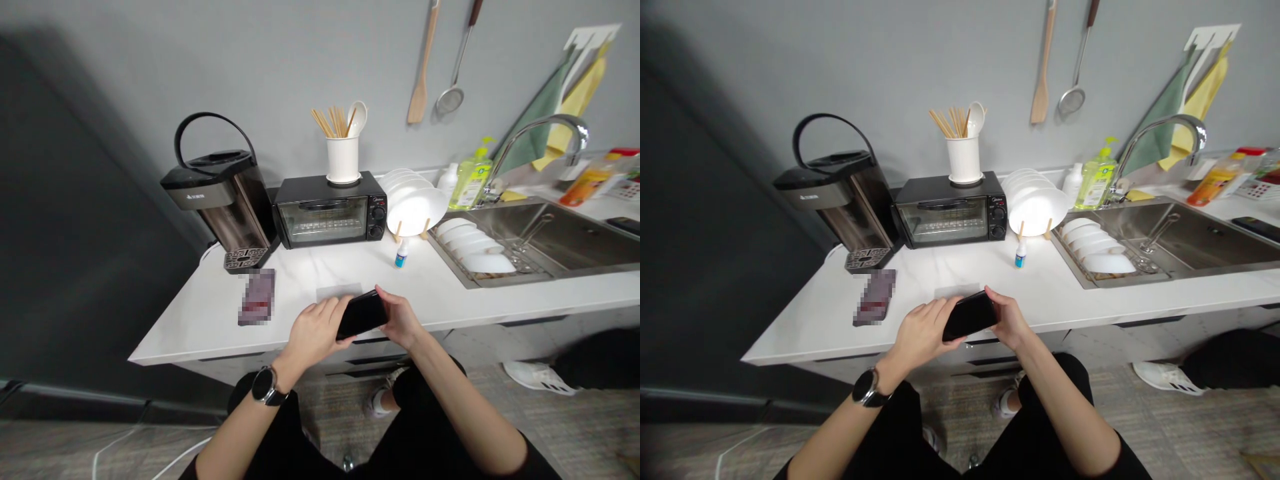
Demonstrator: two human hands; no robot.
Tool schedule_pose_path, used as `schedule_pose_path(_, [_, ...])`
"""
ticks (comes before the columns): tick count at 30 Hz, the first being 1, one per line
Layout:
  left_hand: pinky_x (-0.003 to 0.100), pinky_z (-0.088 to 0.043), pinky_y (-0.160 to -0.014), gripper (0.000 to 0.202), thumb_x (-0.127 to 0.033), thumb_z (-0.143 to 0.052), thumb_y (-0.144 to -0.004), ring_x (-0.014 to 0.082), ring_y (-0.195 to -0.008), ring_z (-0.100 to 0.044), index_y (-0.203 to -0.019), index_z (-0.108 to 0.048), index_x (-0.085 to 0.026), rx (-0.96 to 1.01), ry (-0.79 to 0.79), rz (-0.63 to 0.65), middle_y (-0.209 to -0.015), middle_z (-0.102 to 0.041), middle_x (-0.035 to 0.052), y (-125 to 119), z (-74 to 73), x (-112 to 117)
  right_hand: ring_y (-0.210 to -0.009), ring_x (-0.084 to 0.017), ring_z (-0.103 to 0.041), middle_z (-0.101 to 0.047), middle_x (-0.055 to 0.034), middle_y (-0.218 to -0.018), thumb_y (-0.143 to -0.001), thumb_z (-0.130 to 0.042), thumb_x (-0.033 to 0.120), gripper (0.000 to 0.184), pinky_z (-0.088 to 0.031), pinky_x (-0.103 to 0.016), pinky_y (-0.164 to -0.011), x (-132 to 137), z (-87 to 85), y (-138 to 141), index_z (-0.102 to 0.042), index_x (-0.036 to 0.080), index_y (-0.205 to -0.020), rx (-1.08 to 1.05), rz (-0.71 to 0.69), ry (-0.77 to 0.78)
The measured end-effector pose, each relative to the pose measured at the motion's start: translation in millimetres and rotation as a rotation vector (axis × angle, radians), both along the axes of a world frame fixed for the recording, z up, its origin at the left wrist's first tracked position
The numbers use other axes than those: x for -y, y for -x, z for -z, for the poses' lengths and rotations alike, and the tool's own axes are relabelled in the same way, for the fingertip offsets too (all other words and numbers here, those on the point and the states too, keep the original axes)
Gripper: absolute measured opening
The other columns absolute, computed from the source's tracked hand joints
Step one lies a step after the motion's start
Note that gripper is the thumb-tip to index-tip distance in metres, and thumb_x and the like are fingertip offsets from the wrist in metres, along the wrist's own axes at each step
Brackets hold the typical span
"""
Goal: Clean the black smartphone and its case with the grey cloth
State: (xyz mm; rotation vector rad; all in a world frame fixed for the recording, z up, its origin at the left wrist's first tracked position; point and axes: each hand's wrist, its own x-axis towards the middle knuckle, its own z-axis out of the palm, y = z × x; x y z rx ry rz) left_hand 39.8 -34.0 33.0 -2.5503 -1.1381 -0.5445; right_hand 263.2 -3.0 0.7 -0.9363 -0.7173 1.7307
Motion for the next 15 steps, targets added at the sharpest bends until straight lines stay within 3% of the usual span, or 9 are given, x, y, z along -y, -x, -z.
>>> schedule_pose_path(5, [0.039, -0.059, -0.076, 0.084, -0.049, -0.08, -0.087, 0.0274, -0.092, -0.074, -0.154, -0.043, -0.015, 0.012, -0.017, -0.011, -0.108, -0.073, 0.0083, -3.5, 1.6, 6.4, -0.076, -0.025, -0.072, -0.079, -0.0052, -0.08, -0.077, -0.084, 0.064, 0.045, -0.052, -0.037, -0.074, 7.4, -0.7, -1.2, -0.076, 0.02, -0.08, 0.026, 0.027, -0.031])
schedule_pose_path(11, [0.038, -0.061, -0.077, 0.093, -0.048, -0.078, -0.088, 0.0265, -0.091, -0.074, -0.164, -0.032, -0.019, 0.133, 0.067, -0.202, -0.117, -0.072, 0.0095, -30.9, 2.7, 14.3, -0.101, -0.029, -0.073, -0.082, -0.006, -0.107, -0.079, -0.074, 0.076, 0.052, -0.057, -0.039, -0.08, 21.2, 18.9, 3.5, -0.076, 0.027, -0.097, 0.052, 0.212, -0.175])
schedule_pose_path(15, [0.037, -0.061, -0.073, 0.094, -0.049, -0.077, -0.088, 0.0254, -0.088, -0.074, -0.165, -0.031, -0.019, 0.156, 0.065, -0.21, -0.11, -0.072, 0.0072, -41.5, 3.2, 21.1, -0.093, -0.029, -0.075, -0.082, -0.0074, -0.1, -0.08, -0.073, 0.076, 0.05, -0.058, -0.041, -0.075, 26.4, 26.1, -3.3, -0.075, 0.027, -0.091, 0.065, 0.262, -0.206])
